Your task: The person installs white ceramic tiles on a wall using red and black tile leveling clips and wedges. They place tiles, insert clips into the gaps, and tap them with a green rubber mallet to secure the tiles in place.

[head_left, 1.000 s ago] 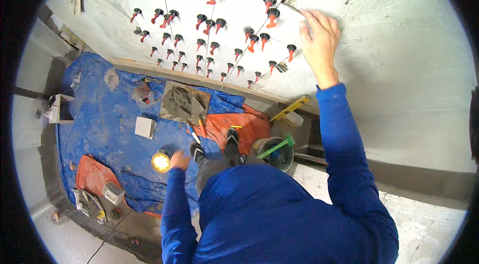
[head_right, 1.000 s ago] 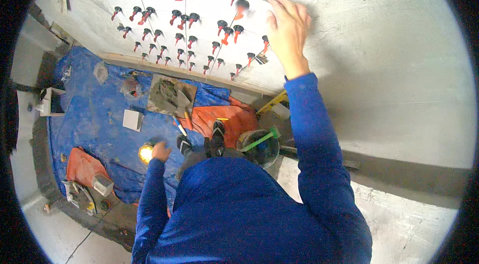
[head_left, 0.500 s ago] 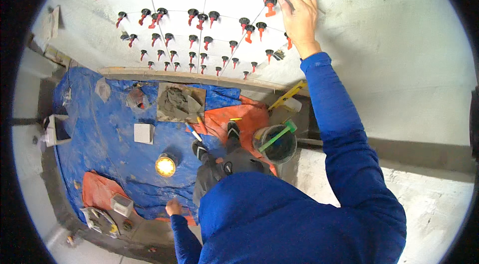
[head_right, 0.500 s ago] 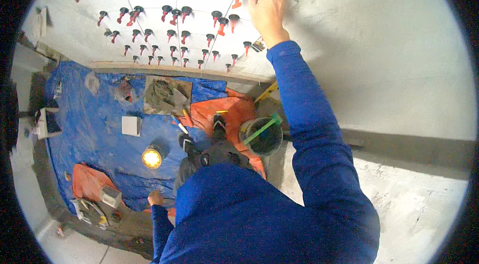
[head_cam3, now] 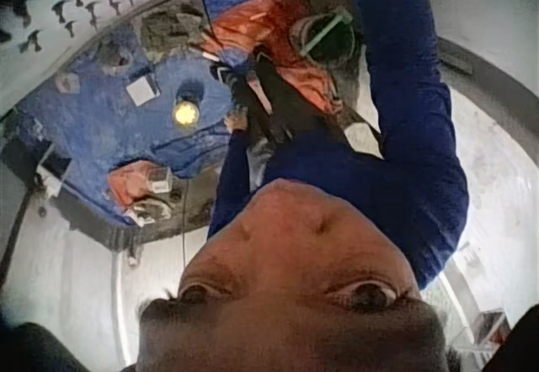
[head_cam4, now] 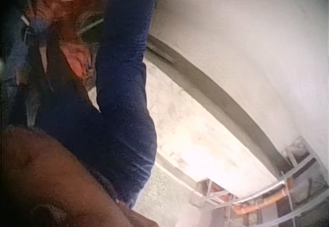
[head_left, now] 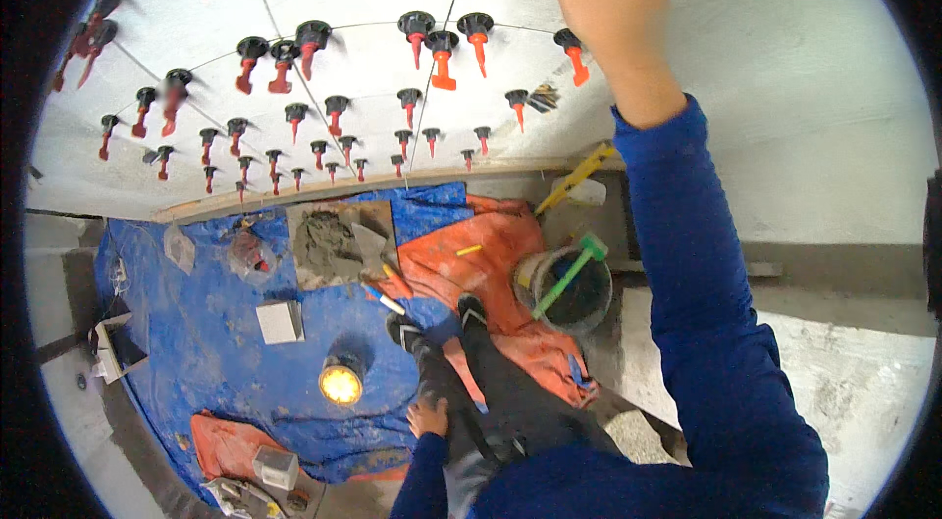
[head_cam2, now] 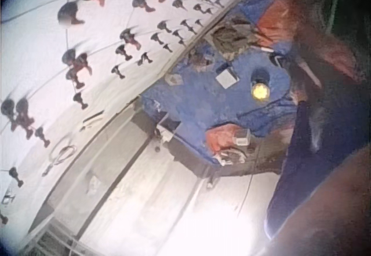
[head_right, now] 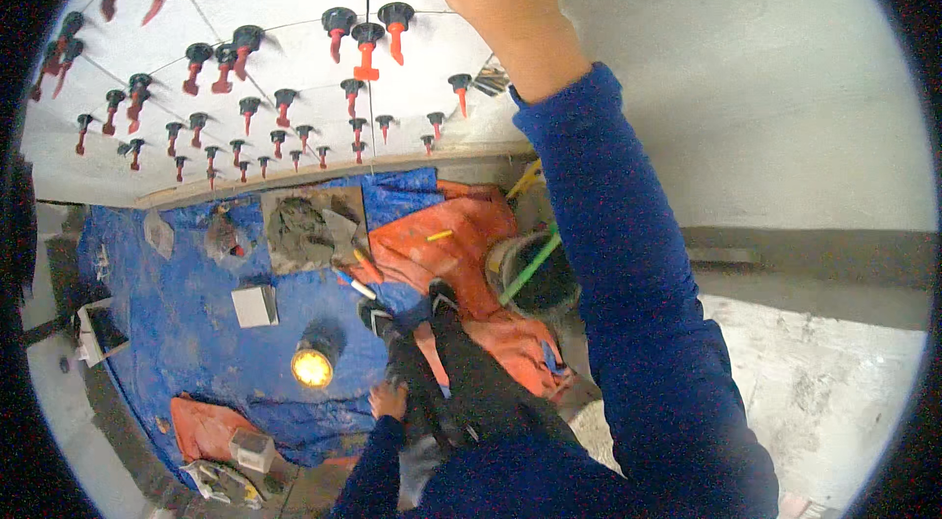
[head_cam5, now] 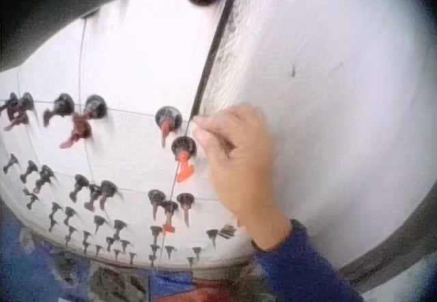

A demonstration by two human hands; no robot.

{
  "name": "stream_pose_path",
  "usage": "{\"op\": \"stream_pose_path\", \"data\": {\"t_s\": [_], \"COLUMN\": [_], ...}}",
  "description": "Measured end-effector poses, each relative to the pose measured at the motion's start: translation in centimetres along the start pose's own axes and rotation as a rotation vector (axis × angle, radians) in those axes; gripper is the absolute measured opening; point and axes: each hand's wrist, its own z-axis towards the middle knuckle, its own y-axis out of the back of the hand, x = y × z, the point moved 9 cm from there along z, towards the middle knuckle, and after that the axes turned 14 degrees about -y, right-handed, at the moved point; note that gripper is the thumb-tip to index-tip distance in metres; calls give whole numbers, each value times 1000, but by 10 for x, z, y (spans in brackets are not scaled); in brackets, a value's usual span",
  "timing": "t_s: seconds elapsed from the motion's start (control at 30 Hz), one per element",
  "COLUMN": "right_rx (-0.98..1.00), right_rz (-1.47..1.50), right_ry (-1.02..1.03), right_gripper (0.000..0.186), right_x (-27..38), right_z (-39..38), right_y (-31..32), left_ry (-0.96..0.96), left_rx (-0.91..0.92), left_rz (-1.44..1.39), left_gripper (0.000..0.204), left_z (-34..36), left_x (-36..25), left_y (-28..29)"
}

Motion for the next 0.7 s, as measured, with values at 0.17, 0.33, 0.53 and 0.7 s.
{"op": "stream_pose_path", "data": {"t_s": [0.17,0.33,0.53,0.7], "right_rx": [-108,-93,-78,-48], "right_rz": [113,52,33,38], "right_ry": [189,207,184,189], "right_gripper": [8,7,8,8], "right_x": [-1,6,14,15], "right_z": [-2,-6,-4,-2], "right_y": [2,9,10,9], "left_ry": [13,32,22,39], "left_rx": [35,-93,-128,-135], "left_rz": [125,200,192,164], "left_gripper": [84,82,79,76], "left_z": [15,18,13,13], "left_x": [-48,-65,-71,-76], "left_y": [-38,-43,-54,-59]}}
